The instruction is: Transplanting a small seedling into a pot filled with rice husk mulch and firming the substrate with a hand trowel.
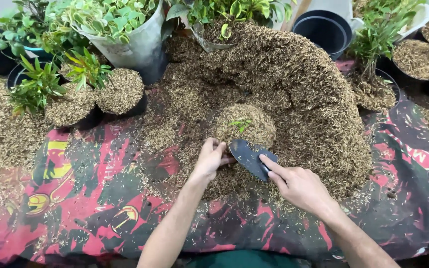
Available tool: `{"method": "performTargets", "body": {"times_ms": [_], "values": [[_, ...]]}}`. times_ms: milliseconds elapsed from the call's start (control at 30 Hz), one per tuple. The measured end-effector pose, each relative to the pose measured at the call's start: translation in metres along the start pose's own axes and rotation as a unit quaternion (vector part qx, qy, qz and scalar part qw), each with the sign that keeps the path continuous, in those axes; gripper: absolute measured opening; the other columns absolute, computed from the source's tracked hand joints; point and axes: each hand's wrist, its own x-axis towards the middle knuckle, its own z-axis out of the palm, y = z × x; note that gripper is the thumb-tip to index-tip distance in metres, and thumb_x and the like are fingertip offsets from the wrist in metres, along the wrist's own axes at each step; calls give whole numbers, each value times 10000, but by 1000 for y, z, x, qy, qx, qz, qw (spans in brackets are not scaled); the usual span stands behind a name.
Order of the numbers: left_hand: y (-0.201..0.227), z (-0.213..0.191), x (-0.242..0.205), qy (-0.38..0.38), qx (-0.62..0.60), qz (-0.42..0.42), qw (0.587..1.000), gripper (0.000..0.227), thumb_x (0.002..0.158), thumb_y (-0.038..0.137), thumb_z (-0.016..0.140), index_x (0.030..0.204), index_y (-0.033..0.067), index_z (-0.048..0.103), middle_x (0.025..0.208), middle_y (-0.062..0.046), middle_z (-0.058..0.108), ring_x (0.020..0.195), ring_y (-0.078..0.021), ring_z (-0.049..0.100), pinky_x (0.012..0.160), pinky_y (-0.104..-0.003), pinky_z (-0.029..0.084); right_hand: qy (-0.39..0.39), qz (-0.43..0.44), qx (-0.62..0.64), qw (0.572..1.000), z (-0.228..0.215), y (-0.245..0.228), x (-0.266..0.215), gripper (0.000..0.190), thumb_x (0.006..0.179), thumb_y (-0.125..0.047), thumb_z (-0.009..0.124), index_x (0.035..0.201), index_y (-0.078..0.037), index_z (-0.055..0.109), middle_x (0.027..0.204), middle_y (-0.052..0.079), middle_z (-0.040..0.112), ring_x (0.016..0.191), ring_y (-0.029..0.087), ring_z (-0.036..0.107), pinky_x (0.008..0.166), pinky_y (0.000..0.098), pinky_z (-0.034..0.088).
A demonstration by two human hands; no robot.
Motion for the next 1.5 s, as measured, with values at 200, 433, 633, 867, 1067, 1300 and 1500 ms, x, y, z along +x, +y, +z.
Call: {"method": "performTargets", "body": {"times_ms": [200, 433, 633, 867, 1067, 1300, 1500], "values": [[-16, 10, -25, -65, -51, -34, 996, 318, 1017, 77, 542, 1261, -47, 380, 1072, -205, 516, 923, -395, 718, 799, -552, 653, 1, -6, -41, 999, 4, 0, 26, 490, 1016, -444, 340, 1495, -506, 418, 1105, 69, 766, 999, 397, 738, 930, 542, 566], [9, -14, -5, -43, -28, 1, 999, 587, 971, 177, 655, 1400, -81, 348, 1212, -259, 443, 1008, -348, 625, 560, -485, 679, -15, 3, -88, 996, -14, -11, 34, 514, 1023, -439, 306, 1527, -507, 376, 1107, 94, 760, 1012, 414, 735, 956, 530, 564], [36, -6, 6, -16, 109, 41, 993, 687, 960, 264, 704, 1449, -102, 389, 1277, -308, 498, 1002, -349, 633, 499, -454, 657, -32, 10, -100, 994, -23, -13, 41, 516, 1021, -416, 303, 1524, -478, 399, 1124, 102, 766, 1027, 421, 735, 958, 536, 559], [48, 0, 2, -20, 118, 27, 992, 621, 967, 200, 664, 1406, -147, 395, 1202, -317, 496, 932, -319, 619, 462, -426, 643, -51, 1, -135, 990, -23, -7, 53, 524, 1027, -400, 287, 1539, -457, 385, 1130, 119, 764, 979, 399, 755, 905, 495, 588], [37, -3, 14, -23, 122, 39, 991, 582, 975, 165, 648, 1384, -160, 391, 1155, -309, 487, 885, -306, 620, 434, -420, 639, -59, -5, -137, 989, -27, -8, 58, 514, 1039, -386, 285, 1537, -420, 409, 1114, 125, 771, 954, 366, 775, 884, 477, 606], [29, -9, 23, -28, 125, 51, 990, 517, 998, 153, 605, 1363, -147, 395, 1102, -296, 492, 664, -313, 682, 388, -391, 632, -76, -5, -122, 990, -29, -4, 64, 520, 1029, -401, 302, 1540, -442, 389, 1203, 129, 745, 1011, 399, 752, 917, 505, 577], [39, -8, 7, -40, 90, 52, 994, 568, 988, 188, 645, 1387, -129, 396, 1110, -270, 523, 739, -270, 634, 413, -410, 641, -45, -20, -102, 994, -24, 0, 53, 511, 1035, -395, 320, 1537, -434, 406, 1241, 107, 738, 1040, 399, 745, 946, 526, 566]]}}
